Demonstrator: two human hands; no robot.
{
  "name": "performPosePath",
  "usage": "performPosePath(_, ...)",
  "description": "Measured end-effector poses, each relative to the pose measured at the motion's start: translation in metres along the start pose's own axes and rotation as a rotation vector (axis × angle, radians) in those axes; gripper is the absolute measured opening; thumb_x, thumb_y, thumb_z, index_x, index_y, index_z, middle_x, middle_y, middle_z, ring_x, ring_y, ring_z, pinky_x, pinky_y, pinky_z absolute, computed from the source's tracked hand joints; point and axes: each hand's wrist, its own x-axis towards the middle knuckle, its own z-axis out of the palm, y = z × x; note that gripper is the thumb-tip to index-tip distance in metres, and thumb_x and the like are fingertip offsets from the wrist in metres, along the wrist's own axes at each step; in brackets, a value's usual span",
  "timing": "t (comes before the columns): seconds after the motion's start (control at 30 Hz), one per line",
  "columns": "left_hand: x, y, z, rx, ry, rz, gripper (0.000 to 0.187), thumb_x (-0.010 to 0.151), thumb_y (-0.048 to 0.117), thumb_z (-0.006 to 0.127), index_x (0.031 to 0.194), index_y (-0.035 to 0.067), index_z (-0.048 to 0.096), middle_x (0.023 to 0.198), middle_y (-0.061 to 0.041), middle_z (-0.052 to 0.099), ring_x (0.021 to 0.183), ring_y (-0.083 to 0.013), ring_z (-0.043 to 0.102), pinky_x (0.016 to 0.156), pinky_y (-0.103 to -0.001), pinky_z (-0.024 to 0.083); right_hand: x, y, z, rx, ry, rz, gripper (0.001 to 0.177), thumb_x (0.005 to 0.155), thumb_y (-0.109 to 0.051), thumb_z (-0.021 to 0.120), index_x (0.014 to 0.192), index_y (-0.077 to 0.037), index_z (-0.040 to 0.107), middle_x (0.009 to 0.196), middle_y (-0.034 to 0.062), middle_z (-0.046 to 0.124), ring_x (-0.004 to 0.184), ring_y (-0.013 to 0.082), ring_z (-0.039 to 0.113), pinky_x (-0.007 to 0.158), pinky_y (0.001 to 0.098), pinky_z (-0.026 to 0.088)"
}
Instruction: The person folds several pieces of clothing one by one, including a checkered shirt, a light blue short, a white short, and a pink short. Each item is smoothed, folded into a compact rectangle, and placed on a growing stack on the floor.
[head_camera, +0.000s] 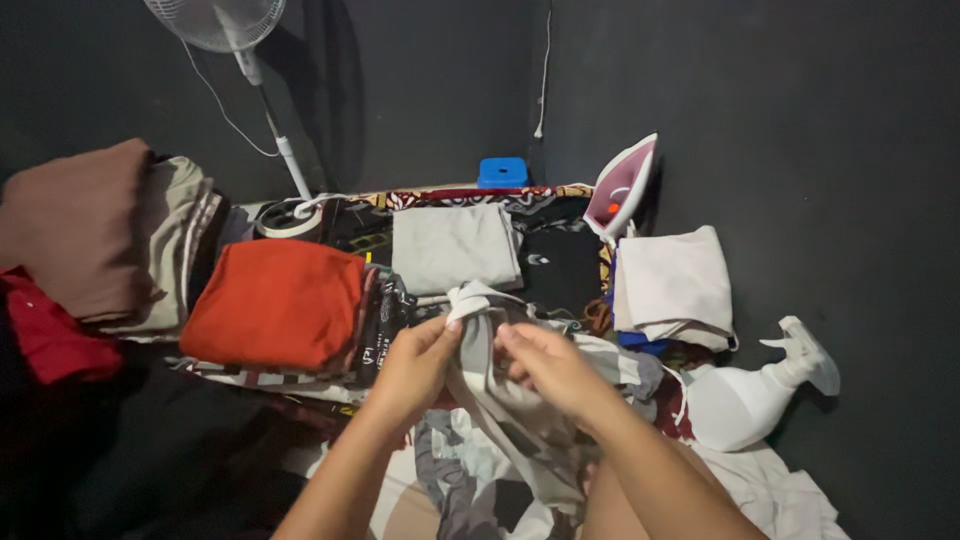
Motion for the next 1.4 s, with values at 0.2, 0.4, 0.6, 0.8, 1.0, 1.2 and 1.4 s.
performPosePath(0.2,0.018,-0.027,-0.026,0.43,0.25,0.254,0.038,0.104,0.035,0.052,0.105,0.004,0.073,0.065,-0.001,0.068,0.06,-0.0138,0.064,0.058,-0.034,0.054,-0.014,-0.008,-0.002,-0.085,0.133,-0.069,0.015,0.092,-0.016,0.069,0.102,-0.004,0.069,0.081,-0.0029,0.068,0.072,0.0064,0.059,0.06,0.0247,0.046)
performPosePath(0.4,0.032,0.002,-0.053,-0.276,0.094,0.336,0.037,0.11,0.03,0.046,0.122,0.002,0.066,0.106,-0.005,0.072,0.094,-0.0143,0.064,0.084,-0.031,0.052,-0.02,-0.069,-0.052,0.307,0.302,-0.202,0.02,0.103,-0.025,0.054,0.11,-0.01,0.066,0.105,-0.0032,0.068,0.097,0.0024,0.059,0.086,0.0198,0.046)
performPosePath(0.6,0.034,0.127,-0.035,-0.426,0.07,0.4,0.039,0.107,0.032,0.038,0.135,0.01,0.054,0.123,-0.008,0.067,0.111,-0.0198,0.064,0.096,-0.038,0.053,-0.035,-0.187,-0.063,0.447,0.2,-0.461,0.015,0.101,-0.008,0.059,0.111,-0.012,0.049,0.108,0.0066,0.063,0.096,0.0168,0.063,0.085,0.0363,0.055)
performPosePath(0.8,0.031,0.263,-0.017,-0.407,-0.197,0.823,0.04,0.099,0.028,0.051,0.139,0.026,0.043,0.121,-0.001,0.061,0.11,-0.0164,0.063,0.086,-0.04,0.061,-0.042,-0.331,-0.072,0.335,0.136,-0.857,0.054,0.091,0.0,0.053,0.135,-0.027,0.038,0.112,0.0072,0.067,0.1,0.0176,0.069,0.088,0.0355,0.06)
performPosePath(1.0,0.02,0.287,-0.013,-0.289,-0.144,0.669,0.033,0.102,0.037,0.055,0.124,0.013,0.05,0.103,-0.005,0.061,0.091,-0.0205,0.061,0.071,-0.04,0.052,-0.058,-0.382,-0.073,-0.099,0.38,-0.557,0.037,0.101,-0.011,0.054,0.138,-0.012,0.059,0.105,0.0112,0.071,0.089,0.0197,0.066,0.081,0.0389,0.057)
performPosePath(1.2,-0.002,0.278,-0.001,-0.613,-0.219,0.359,0.038,0.096,0.043,0.044,0.097,0.011,0.065,0.088,-0.008,0.07,0.083,-0.0226,0.068,0.076,-0.04,0.06,-0.05,-0.363,-0.096,0.064,0.183,-0.627,0.028,0.107,-0.008,0.049,0.129,-0.004,0.063,0.111,0.0083,0.069,0.097,0.0142,0.066,0.09,0.0325,0.057)
performPosePath(1.4,0.026,0.273,-0.011,-0.493,-0.089,0.481,0.025,0.094,0.025,0.064,0.077,0.017,0.046,0.08,0.001,0.061,0.075,-0.0146,0.061,0.066,-0.044,0.058,-0.057,-0.356,-0.111,0.274,0.257,-0.83,0.025,0.111,-0.011,0.044,0.129,-0.006,0.061,0.113,0.0077,0.067,0.099,0.015,0.066,0.092,0.0327,0.059)
